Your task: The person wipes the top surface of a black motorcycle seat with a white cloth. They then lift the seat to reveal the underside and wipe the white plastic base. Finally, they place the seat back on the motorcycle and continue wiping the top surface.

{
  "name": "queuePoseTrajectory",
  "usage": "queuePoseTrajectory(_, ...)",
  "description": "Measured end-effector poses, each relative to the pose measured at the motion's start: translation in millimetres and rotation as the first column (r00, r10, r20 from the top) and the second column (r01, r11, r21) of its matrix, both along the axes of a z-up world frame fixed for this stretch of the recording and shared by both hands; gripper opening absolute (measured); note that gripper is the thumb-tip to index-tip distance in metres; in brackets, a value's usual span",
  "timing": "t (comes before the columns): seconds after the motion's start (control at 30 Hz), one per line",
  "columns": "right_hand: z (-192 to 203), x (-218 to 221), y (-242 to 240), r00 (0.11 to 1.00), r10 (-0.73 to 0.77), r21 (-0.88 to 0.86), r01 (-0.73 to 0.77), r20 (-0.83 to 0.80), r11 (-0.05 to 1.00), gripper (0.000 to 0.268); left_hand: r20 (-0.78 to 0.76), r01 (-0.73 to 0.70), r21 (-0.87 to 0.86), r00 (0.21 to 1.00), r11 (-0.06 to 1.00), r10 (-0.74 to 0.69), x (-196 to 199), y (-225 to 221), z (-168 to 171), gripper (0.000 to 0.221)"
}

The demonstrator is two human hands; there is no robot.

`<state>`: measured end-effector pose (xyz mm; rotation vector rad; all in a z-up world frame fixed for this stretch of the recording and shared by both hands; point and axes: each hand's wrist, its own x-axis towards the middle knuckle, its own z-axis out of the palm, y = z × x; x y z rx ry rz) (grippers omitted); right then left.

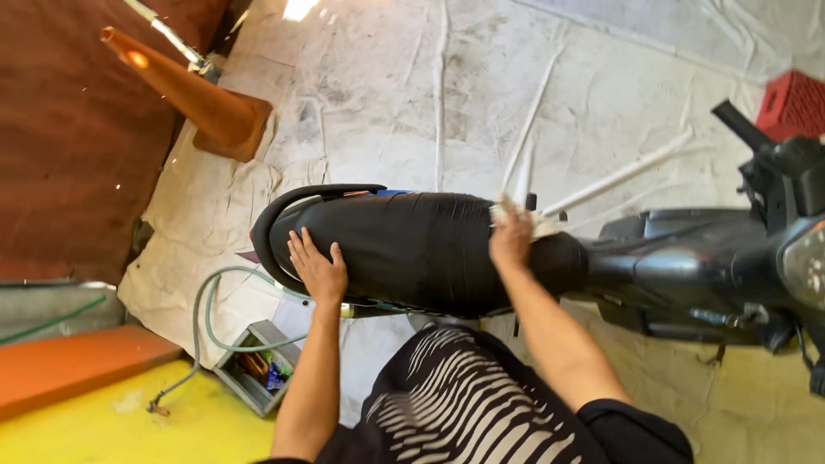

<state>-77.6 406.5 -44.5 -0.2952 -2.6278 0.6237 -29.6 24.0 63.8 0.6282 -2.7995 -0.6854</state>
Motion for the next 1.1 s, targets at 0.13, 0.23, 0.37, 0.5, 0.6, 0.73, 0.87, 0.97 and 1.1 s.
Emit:
queuePoseTrajectory(0.13, 65.4, 18.2, -118.0, 0.967, 0.253, -0.195, -0.251, -0.019, 0.948, 0.043, 0.037, 0.047, 0.046, 0.998, 0.998, -0.048, 23.2, -4.4, 24.0, 0.073)
queuePoseTrajectory(0.23, 64.6, 46.0, -159.9, 0.797, 0.59, -0.166, -0.604, -0.125, 0.78, 0.042, 0.11, 0.034, 0.107, 0.993, 0.994, -0.046, 22.5, -7.7, 23.3, 0.075)
queuePoseTrajectory(0.37, 81.0, 95.9, -129.8, 0.512, 0.856, 0.123, -0.847, -0.067, 0.516, 0.051, 0.213, -0.034, 0.156, 0.977, 0.987, 0.0, 34.9, 0.9, 17.5, 0.076)
queuePoseTrajectory(0.5, 77.2, 105.1, -35.9, 0.615, 0.779, 0.057, -0.78, -0.12, 0.624, 0.04, 0.286, -0.025, 0.113, 0.958, 0.993, -0.008, 33.0, 4.2, 27.4, 0.075)
queuePoseTrajectory(0.6, 49.6, 100.5, 50.2, 0.768, 0.641, 0.215, -0.628, 0.011, 0.748, 0.041, 0.248, -0.016, 0.048, 0.969, 0.999, 0.004, 29.9, 4.8, 14.6, 0.07)
queuePoseTrajectory(0.73, 25.0, 81.8, 83.3, 0.914, 0.358, 0.226, -0.396, 0.192, 0.89, 0.045, 0.256, 0.007, -0.045, 0.967, 0.999, 0.004, 20.5, -7.7, 4.0, 0.068)
queuePoseTrajectory(0.87, -0.3, 41.3, 32.5, 0.978, 0.104, 0.054, -0.116, 0.179, 0.992, 0.042, 0.278, 0.085, -0.149, 0.96, 0.985, -0.041, 6.8, -27.6, 2.7, 0.054)
queuePoseTrajectory(0.97, 17.2, 16.5, -45.7, 0.981, 0.192, -0.054, -0.191, 0.008, 0.98, 0.037, 0.281, 0.138, -0.138, 0.955, 0.981, -0.095, -4.1, -52.5, -12.5, 0.041)
queuePoseTrajectory(1.1, 50.1, -4.4, -168.2, 0.936, 0.341, -0.104, -0.349, -0.089, 0.931, 0.041, 0.389, 0.237, -0.038, 0.899, 0.971, -0.204, -22.2, -75.5, -16.2, 0.031)
